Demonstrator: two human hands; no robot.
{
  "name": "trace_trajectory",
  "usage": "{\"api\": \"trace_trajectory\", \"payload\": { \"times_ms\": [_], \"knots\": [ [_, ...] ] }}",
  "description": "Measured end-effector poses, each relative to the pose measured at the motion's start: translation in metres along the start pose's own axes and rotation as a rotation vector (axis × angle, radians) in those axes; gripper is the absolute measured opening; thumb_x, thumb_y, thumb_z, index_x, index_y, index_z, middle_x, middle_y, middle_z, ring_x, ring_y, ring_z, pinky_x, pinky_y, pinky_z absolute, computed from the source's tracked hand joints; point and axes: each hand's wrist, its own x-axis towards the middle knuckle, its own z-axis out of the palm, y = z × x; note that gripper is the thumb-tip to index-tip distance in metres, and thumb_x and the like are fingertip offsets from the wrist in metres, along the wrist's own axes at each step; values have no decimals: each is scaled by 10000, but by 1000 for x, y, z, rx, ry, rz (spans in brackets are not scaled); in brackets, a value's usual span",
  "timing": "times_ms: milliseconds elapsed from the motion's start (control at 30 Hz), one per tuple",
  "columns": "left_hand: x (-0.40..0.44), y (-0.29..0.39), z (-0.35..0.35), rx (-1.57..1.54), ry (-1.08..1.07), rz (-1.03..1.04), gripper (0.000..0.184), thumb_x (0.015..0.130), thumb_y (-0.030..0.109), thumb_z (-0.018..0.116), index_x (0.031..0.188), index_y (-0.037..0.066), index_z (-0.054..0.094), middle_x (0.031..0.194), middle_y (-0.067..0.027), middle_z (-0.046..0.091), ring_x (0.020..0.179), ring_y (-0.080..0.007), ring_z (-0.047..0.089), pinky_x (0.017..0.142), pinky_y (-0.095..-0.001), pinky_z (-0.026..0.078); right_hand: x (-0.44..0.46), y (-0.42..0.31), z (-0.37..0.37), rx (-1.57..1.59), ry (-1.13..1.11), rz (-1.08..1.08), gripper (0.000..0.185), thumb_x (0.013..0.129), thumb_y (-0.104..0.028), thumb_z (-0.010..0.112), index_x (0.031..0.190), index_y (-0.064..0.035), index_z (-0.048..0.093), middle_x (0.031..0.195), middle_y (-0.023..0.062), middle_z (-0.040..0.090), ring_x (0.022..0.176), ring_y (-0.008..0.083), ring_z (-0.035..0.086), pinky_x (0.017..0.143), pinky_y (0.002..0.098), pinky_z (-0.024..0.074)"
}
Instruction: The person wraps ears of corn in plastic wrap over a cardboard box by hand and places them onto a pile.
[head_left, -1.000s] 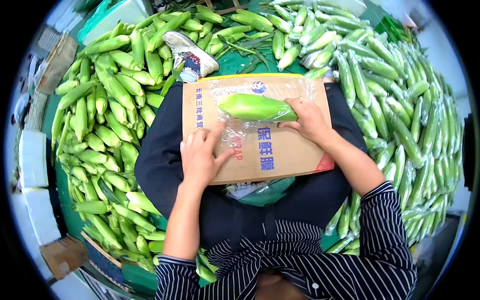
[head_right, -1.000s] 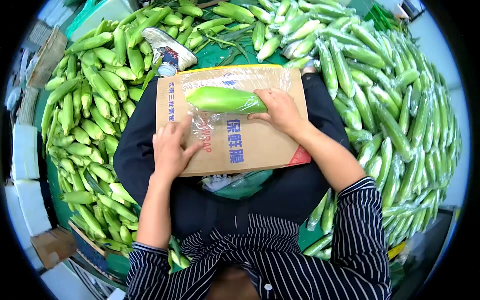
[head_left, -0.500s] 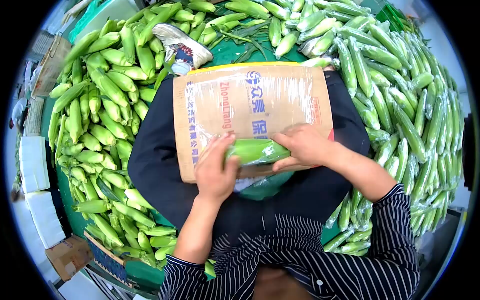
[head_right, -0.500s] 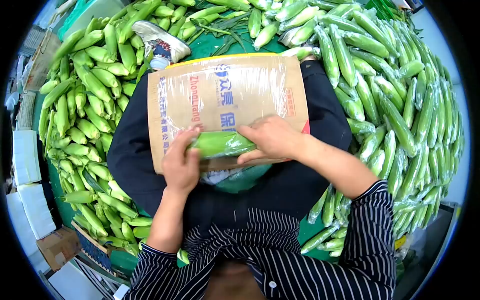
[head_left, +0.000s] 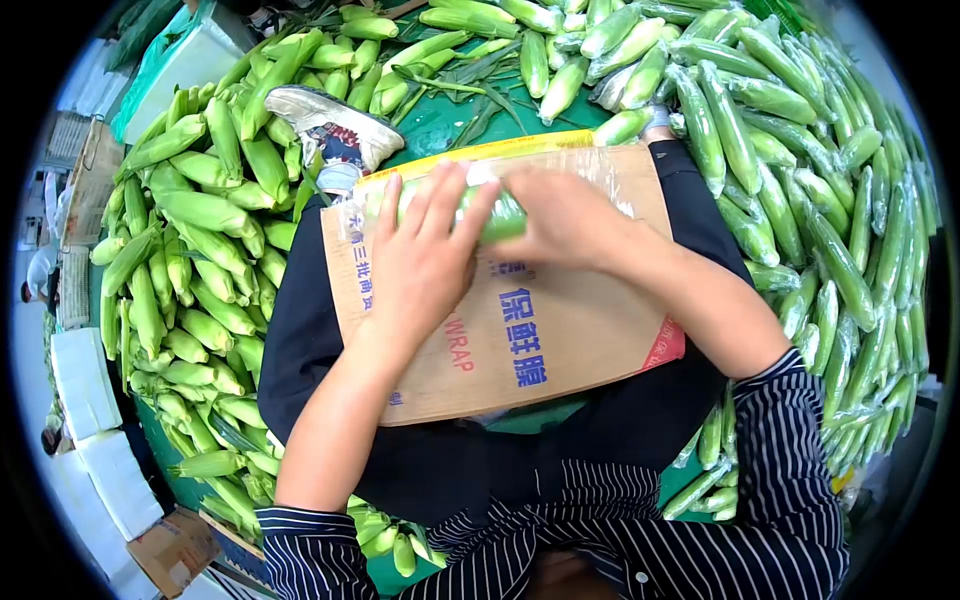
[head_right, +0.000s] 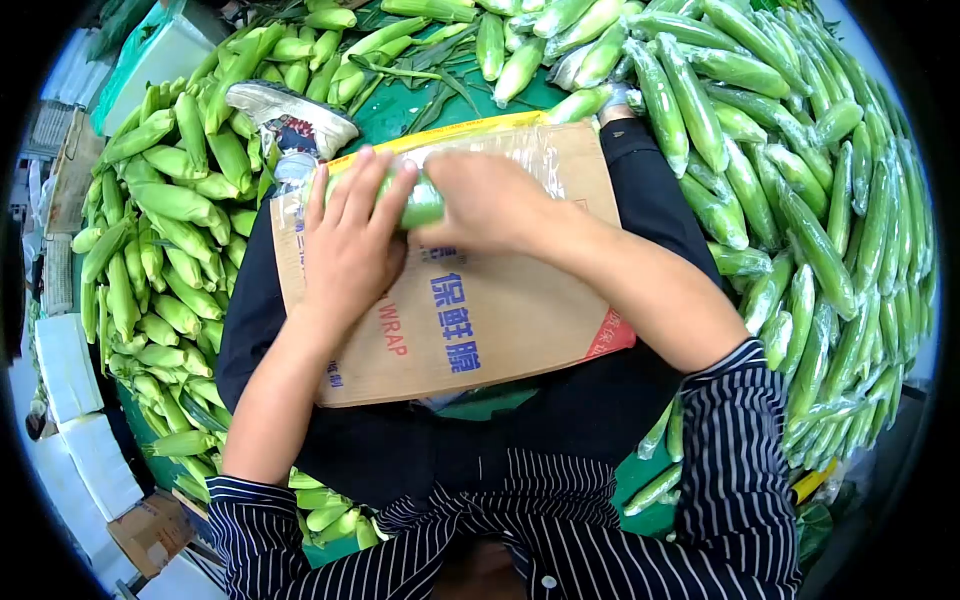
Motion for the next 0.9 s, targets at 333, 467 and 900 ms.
{"api": "trace_trajectory", "payload": {
  "times_ms": [333, 467, 900],
  "knots": [
    [8, 32, -50, -516, -842, -111, 478, 712, 239, 821, 1145, 90, 680, 969, -171, 762, 884, -405, 738, 828, -509, 581, 9, 36, 31, -289, 78, -365, 620, 1079, -540, 498, 1541, -129, 530, 1632, 143, 457, 1505, 353, 419, 1209, 577, 323],
    [-57, 85, -86, -958, -1179, -7, 597, 695, 321, 852, 1213, 99, 655, 1031, -218, 742, 964, -434, 712, 861, -521, 563, 19, 47, 60, -369, 227, -478, 670, 1019, -535, 577, 1542, -119, 523, 1641, 176, 416, 1485, 392, 440, 1213, 507, 373],
    [-192, 81, -118, -1682, 33, -995, 422, 1083, 382, 608, 1082, -39, 645, 963, -178, 724, 944, -324, 733, 940, -478, 608, -271, -87, 120, 732, 111, 106, 465, 952, -385, 776, 1244, -33, 687, 1172, 171, 674, 1115, 335, 655, 1009, 423, 515]
  ]
}}
